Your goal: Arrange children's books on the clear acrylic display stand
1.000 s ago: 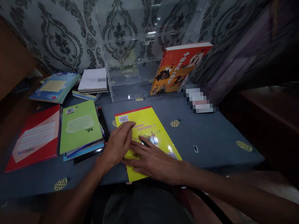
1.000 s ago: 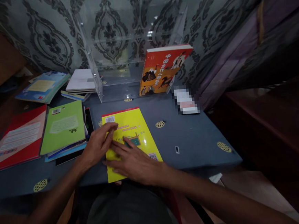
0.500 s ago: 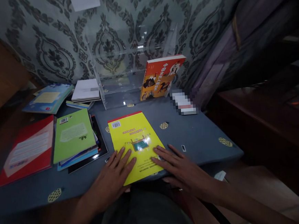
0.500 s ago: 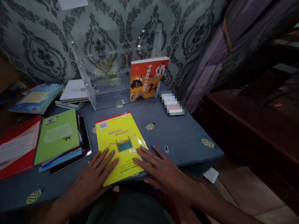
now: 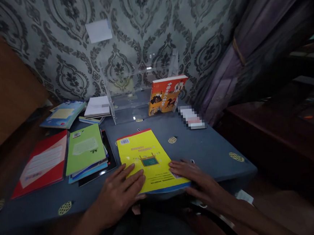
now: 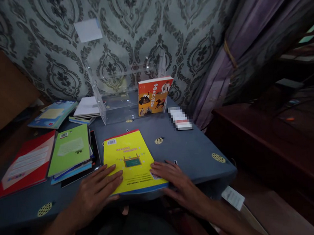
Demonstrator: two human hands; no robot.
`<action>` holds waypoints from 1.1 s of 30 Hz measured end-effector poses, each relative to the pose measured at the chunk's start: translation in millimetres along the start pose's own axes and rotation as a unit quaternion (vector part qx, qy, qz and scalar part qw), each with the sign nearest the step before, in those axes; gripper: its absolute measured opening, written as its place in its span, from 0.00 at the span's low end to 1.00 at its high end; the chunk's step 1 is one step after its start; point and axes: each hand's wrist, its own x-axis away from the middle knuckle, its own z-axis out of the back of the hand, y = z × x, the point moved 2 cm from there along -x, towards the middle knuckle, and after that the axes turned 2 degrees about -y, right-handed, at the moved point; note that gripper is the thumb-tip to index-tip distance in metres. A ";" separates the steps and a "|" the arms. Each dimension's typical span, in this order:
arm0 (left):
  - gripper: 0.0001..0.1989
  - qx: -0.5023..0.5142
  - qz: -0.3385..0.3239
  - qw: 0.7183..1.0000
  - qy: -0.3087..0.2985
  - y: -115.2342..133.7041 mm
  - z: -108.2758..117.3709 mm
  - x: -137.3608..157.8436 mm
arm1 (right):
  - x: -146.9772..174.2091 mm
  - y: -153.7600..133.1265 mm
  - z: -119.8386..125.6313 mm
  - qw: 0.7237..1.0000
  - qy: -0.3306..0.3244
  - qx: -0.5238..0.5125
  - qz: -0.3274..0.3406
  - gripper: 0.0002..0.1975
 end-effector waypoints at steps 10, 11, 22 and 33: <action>0.16 0.336 0.304 0.857 0.245 -26.8 72.6 -83.4 | -57.4 -13.0 24.0 0.957 0.150 -0.215 -0.121 0.22; 0.17 0.383 0.331 0.817 0.277 -39.2 69.8 -92.7 | -62.7 -15.6 25.0 0.949 0.153 -0.237 -0.140 0.22; 0.18 0.337 0.507 0.770 0.188 -146.4 -68.4 -69.8 | -102.7 30.0 6.2 0.906 0.043 -0.319 -0.276 0.28; 0.17 -0.062 0.315 0.945 -0.055 -97.7 -97.7 -38.5 | -154.4 0.6 22.8 0.967 0.007 0.191 -0.167 0.12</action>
